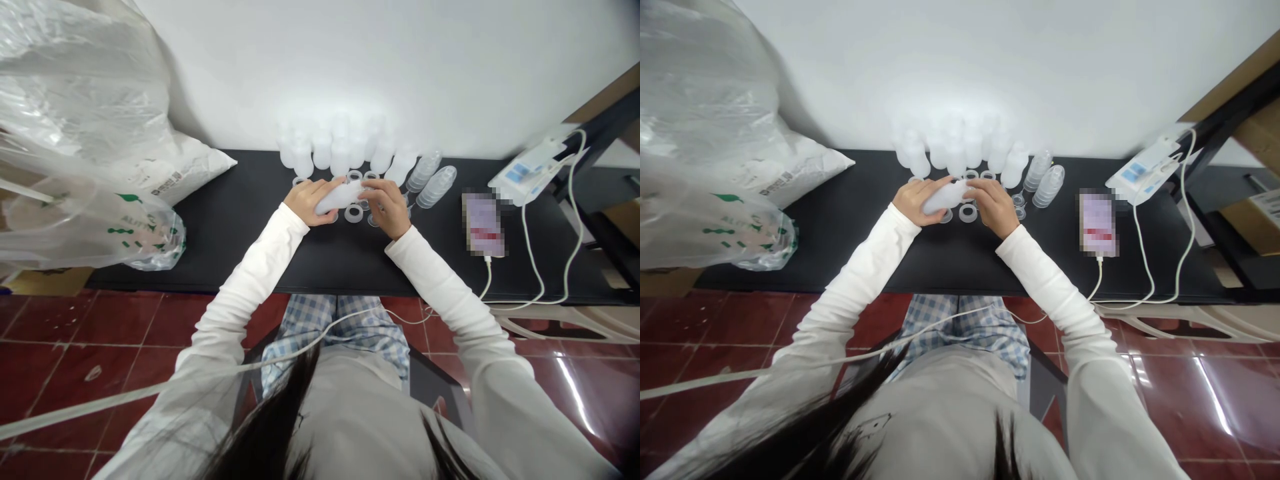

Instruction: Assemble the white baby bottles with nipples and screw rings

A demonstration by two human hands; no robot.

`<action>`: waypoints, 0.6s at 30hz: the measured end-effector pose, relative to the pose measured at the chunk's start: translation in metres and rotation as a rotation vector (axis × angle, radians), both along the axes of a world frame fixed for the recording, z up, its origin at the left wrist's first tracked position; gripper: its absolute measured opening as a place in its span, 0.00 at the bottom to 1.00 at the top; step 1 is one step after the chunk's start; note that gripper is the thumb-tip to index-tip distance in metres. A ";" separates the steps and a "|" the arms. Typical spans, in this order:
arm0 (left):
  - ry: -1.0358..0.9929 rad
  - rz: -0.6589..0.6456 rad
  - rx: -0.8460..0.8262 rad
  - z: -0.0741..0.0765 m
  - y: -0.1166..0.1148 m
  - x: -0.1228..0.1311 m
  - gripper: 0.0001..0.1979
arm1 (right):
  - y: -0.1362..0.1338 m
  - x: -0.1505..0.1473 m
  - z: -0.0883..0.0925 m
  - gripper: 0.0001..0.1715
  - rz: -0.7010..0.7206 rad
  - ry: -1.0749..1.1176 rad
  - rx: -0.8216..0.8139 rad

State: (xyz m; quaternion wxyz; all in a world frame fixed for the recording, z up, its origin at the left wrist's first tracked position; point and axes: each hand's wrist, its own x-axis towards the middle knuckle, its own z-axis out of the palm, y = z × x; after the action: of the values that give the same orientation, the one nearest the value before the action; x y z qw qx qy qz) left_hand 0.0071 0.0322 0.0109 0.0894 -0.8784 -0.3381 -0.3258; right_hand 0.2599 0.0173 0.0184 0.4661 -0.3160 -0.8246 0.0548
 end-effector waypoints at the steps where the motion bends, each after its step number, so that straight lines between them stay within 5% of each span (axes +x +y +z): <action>1: -0.001 0.010 -0.001 0.001 0.001 0.000 0.34 | 0.000 0.001 0.002 0.17 0.001 -0.004 0.016; 18: -0.003 0.075 -0.005 -0.006 0.008 0.000 0.19 | 0.003 0.003 0.000 0.30 -0.213 -0.092 -0.086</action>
State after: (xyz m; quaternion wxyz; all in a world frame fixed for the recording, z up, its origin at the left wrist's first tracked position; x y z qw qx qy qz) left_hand 0.0070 0.0402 0.0052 0.0989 -0.8649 -0.3715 -0.3227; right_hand 0.2628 0.0201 0.0185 0.4170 -0.4236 -0.8038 0.0259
